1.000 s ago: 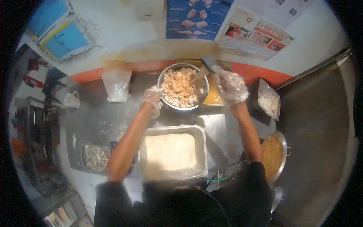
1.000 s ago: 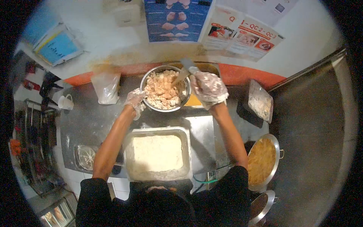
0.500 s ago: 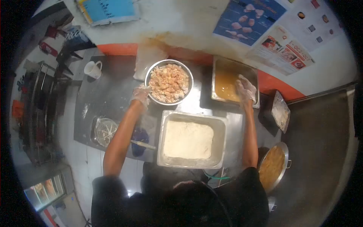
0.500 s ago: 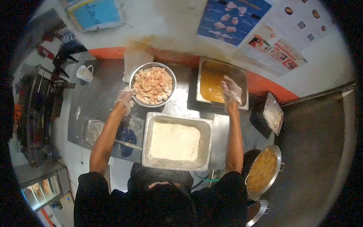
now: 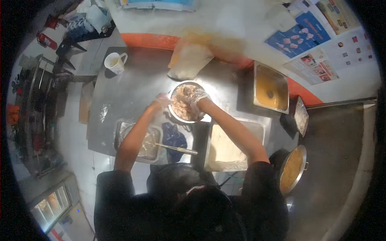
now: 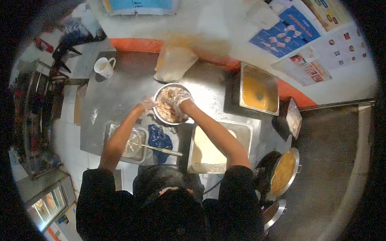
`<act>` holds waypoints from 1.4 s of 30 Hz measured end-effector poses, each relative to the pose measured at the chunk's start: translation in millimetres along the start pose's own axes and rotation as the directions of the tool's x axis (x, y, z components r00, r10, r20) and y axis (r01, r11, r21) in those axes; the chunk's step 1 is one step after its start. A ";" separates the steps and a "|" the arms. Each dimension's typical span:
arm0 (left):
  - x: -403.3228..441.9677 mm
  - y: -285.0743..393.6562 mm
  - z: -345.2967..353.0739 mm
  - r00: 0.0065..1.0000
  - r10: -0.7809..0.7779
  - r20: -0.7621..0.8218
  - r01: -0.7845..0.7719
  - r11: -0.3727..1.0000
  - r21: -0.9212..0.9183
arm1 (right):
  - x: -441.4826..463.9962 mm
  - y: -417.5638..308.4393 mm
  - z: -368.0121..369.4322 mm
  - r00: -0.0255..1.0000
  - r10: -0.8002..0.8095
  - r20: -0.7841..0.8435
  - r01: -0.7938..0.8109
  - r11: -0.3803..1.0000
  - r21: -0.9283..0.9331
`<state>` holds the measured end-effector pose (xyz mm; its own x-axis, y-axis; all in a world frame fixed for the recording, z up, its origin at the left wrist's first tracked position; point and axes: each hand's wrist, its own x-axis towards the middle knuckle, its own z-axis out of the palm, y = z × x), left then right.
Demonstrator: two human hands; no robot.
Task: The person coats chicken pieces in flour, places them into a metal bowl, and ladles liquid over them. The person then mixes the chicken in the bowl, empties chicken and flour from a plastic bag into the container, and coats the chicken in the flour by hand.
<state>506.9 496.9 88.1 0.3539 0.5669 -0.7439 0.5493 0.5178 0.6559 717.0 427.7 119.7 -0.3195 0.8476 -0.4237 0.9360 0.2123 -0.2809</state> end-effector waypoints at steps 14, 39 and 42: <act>76.0 -57.2 -16.7 0.676 0.721 0.152 -0.564 0.375 0.735 | 28.1 8.0 33.3 0.942 0.295 0.159 -0.322 0.929 0.185; 33.2 -19.9 -3.5 0.866 0.500 -0.001 -0.440 0.764 0.472 | 59.1 39.3 98.2 0.896 0.292 0.333 -0.348 0.930 0.121; 23.0 13.9 -2.4 0.840 0.542 0.042 -0.477 0.698 0.533 | 49.3 28.2 60.7 0.920 0.242 0.308 -0.330 0.902 0.278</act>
<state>520.9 518.7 80.4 0.6264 0.7295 -0.2748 0.6185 -0.2505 0.7448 718.7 446.0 38.6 -0.1131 0.6815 -0.7231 0.9085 -0.2236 -0.3529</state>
